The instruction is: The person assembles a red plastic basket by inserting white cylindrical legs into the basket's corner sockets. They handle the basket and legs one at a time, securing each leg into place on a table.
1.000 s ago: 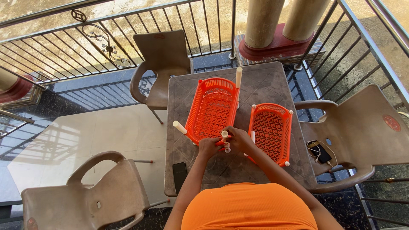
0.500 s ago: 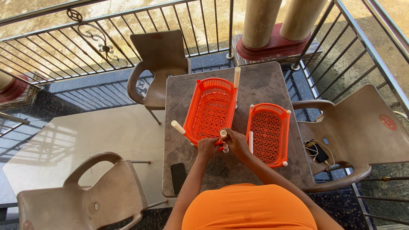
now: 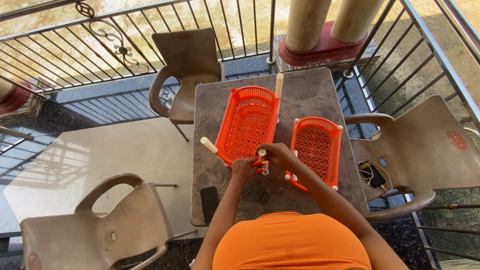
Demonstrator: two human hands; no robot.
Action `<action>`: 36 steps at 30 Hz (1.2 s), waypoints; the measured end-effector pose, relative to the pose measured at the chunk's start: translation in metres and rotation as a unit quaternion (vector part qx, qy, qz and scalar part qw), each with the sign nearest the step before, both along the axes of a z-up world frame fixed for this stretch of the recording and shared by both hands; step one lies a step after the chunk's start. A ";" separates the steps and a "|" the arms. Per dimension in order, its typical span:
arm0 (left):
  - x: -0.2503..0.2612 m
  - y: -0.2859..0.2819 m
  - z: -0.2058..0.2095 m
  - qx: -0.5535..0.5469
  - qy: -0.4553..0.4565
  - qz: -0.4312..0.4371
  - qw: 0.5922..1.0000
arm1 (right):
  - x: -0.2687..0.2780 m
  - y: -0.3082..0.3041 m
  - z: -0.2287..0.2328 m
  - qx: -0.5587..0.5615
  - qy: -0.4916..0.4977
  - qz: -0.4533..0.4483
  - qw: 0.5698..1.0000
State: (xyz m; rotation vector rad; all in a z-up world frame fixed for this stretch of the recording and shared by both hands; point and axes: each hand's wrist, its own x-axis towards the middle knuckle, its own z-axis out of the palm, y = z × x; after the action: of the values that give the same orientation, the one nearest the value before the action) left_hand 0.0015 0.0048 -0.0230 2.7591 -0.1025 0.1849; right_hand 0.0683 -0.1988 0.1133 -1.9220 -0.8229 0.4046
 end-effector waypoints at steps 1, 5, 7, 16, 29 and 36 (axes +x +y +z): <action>0.001 0.001 0.000 -0.001 -0.002 -0.002 1.000 | -0.010 0.003 -0.006 -0.019 -0.031 -0.050 0.998; 0.001 -0.002 0.003 0.006 0.001 -0.004 1.000 | -0.042 0.011 -0.022 -0.026 -0.117 -0.170 0.978; -0.001 -0.003 0.004 0.010 0.008 -0.001 1.000 | -0.047 0.014 -0.022 -0.024 -0.147 -0.185 0.971; 0.002 -0.006 0.002 -0.021 0.015 -0.002 1.000 | 0.021 -0.017 0.022 0.042 0.013 0.139 0.989; -0.003 -0.002 -0.009 0.007 0.021 0.010 1.000 | -0.046 0.016 -0.013 -0.034 -0.088 -0.160 0.983; 0.000 -0.003 -0.009 -0.013 0.026 0.004 1.000 | 0.004 -0.021 0.036 0.109 0.097 0.125 0.981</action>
State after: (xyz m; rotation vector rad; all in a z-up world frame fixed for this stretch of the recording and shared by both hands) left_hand 0.0013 0.0021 -0.0316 2.7374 -0.0756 0.1143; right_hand 0.0722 -0.2196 0.1490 -1.5553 -0.9407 0.6189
